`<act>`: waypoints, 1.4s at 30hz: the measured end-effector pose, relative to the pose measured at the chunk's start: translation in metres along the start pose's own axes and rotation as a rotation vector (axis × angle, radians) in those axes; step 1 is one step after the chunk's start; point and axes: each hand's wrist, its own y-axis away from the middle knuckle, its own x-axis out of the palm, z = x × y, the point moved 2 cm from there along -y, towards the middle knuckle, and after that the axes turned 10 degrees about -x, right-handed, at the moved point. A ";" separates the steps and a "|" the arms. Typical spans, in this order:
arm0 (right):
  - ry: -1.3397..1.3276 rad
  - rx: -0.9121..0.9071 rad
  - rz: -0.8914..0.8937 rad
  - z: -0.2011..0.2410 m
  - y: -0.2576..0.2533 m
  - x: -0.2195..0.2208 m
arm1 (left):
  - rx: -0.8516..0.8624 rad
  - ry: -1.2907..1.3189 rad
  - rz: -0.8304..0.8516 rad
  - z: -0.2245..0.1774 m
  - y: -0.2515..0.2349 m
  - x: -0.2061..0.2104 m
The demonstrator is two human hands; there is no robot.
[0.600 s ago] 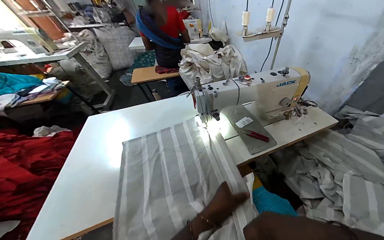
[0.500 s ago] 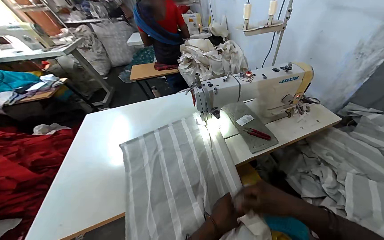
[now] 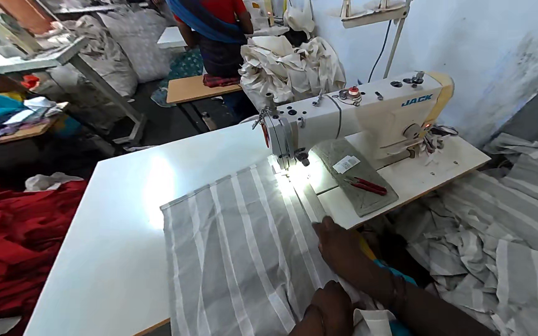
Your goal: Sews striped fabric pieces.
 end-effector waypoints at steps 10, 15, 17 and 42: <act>-0.027 0.020 0.228 0.005 0.020 0.002 | 0.551 0.313 -0.062 0.056 -0.021 -0.003; -0.051 -0.011 0.108 -0.004 0.020 0.012 | 0.612 0.299 -0.056 0.064 -0.031 -0.003; -0.046 -0.024 0.055 -0.007 0.018 0.015 | 0.588 0.283 -0.187 0.065 -0.035 -0.003; -0.104 -0.129 0.055 -0.026 -0.107 -0.033 | 0.201 0.235 -1.067 0.087 -0.057 -0.077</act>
